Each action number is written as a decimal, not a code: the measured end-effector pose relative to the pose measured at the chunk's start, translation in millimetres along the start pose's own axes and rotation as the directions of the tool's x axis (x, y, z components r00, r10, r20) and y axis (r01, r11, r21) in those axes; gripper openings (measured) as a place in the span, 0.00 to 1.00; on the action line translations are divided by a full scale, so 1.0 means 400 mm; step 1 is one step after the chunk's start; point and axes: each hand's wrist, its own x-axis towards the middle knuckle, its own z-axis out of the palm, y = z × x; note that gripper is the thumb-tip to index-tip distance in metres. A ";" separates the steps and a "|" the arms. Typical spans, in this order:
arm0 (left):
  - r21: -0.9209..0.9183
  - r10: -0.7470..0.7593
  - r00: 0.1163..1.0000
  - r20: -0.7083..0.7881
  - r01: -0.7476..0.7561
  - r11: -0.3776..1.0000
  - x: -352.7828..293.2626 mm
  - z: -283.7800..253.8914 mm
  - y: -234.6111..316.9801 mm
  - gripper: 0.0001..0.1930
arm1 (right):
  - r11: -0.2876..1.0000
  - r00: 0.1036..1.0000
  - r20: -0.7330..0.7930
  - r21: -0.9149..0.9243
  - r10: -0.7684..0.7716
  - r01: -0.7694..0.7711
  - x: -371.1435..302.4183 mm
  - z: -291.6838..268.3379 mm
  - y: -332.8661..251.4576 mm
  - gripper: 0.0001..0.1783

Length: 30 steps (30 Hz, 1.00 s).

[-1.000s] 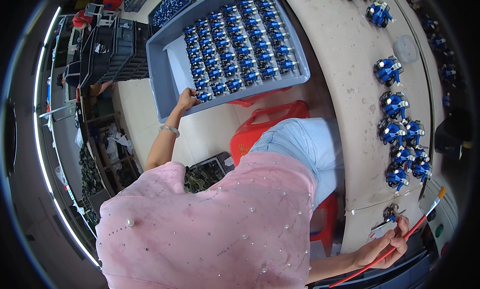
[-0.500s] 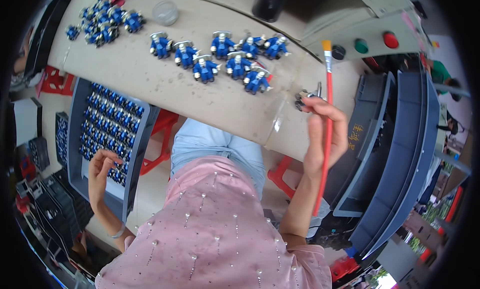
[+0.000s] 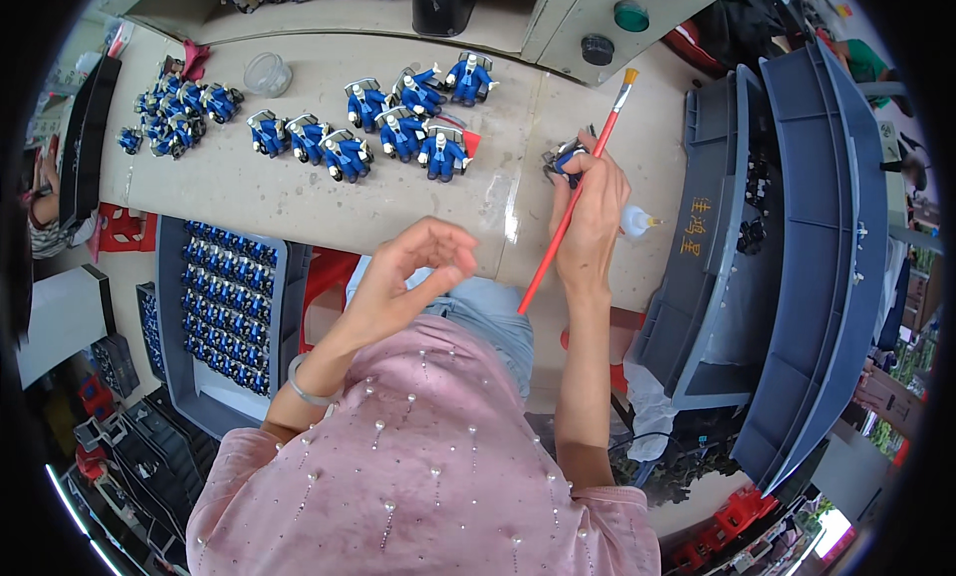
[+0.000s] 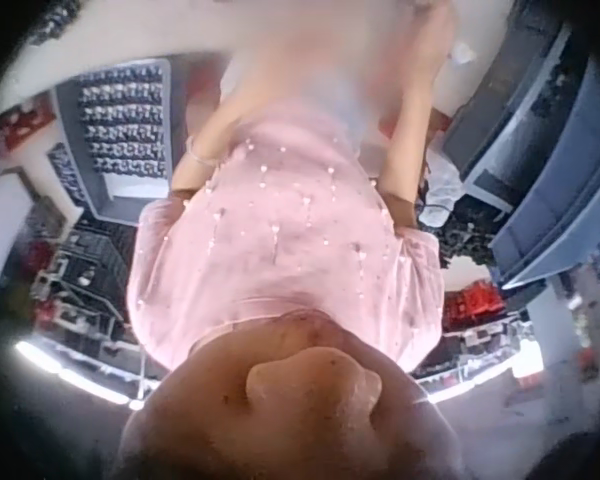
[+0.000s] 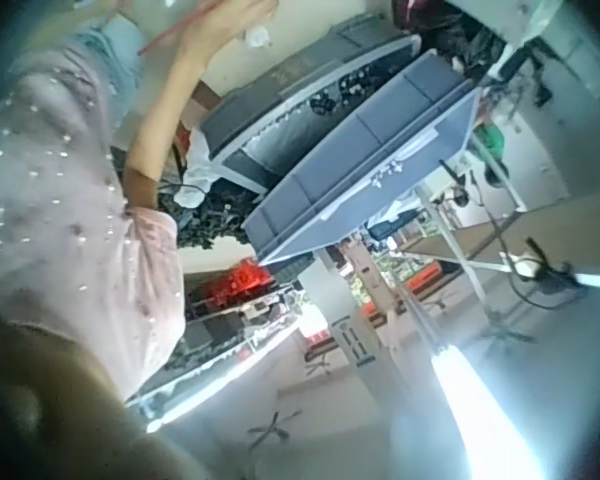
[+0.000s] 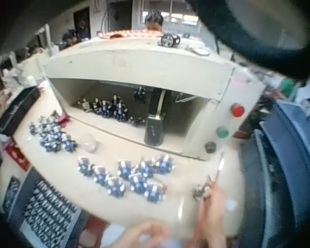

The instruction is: Assembling small plastic robot toy figures at a factory workbench.

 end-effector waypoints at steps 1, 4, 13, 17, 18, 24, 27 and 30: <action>-0.007 -0.005 1.000 -0.027 0.005 1.000 0.011 0.001 -0.008 0.13 | 0.999 0.999 0.011 -0.041 -0.030 0.030 0.004 -0.001 -0.001 0.18; -0.008 -0.002 0.998 -0.063 0.002 1.000 0.030 0.003 -0.033 0.14 | 0.997 0.999 0.035 -0.065 -0.033 0.035 0.015 -0.012 -0.008 0.17; -0.124 -0.074 0.997 -0.038 0.068 0.990 0.019 0.023 -0.058 0.23 | 0.946 0.984 0.064 0.270 0.167 -0.178 0.016 -0.038 -0.026 0.19; -0.394 0.004 1.000 -0.018 -0.010 0.919 0.022 0.038 -0.064 0.34 | 0.633 0.970 0.183 0.735 0.159 -0.243 -0.008 -0.106 -0.063 0.23; -0.396 -0.001 1.000 -0.014 -0.004 0.918 0.023 0.035 -0.062 0.34 | 0.528 0.958 0.234 0.800 0.167 -0.287 -0.014 -0.122 -0.083 0.25; -0.682 -0.002 0.960 0.280 0.200 0.703 0.032 0.009 -0.033 0.30 | 0.344 0.894 0.448 0.839 0.006 -0.422 -0.011 -0.132 -0.123 0.21; -0.616 -0.124 0.944 0.307 0.297 0.729 0.015 0.001 -0.027 0.28 | 0.317 0.877 0.481 0.832 -0.002 -0.456 -0.011 -0.115 -0.129 0.16; -0.660 -0.120 0.960 0.254 0.263 0.704 -0.001 0.001 -0.023 0.29 | 0.218 0.856 0.516 0.839 -0.033 -0.498 -0.010 -0.092 -0.138 0.14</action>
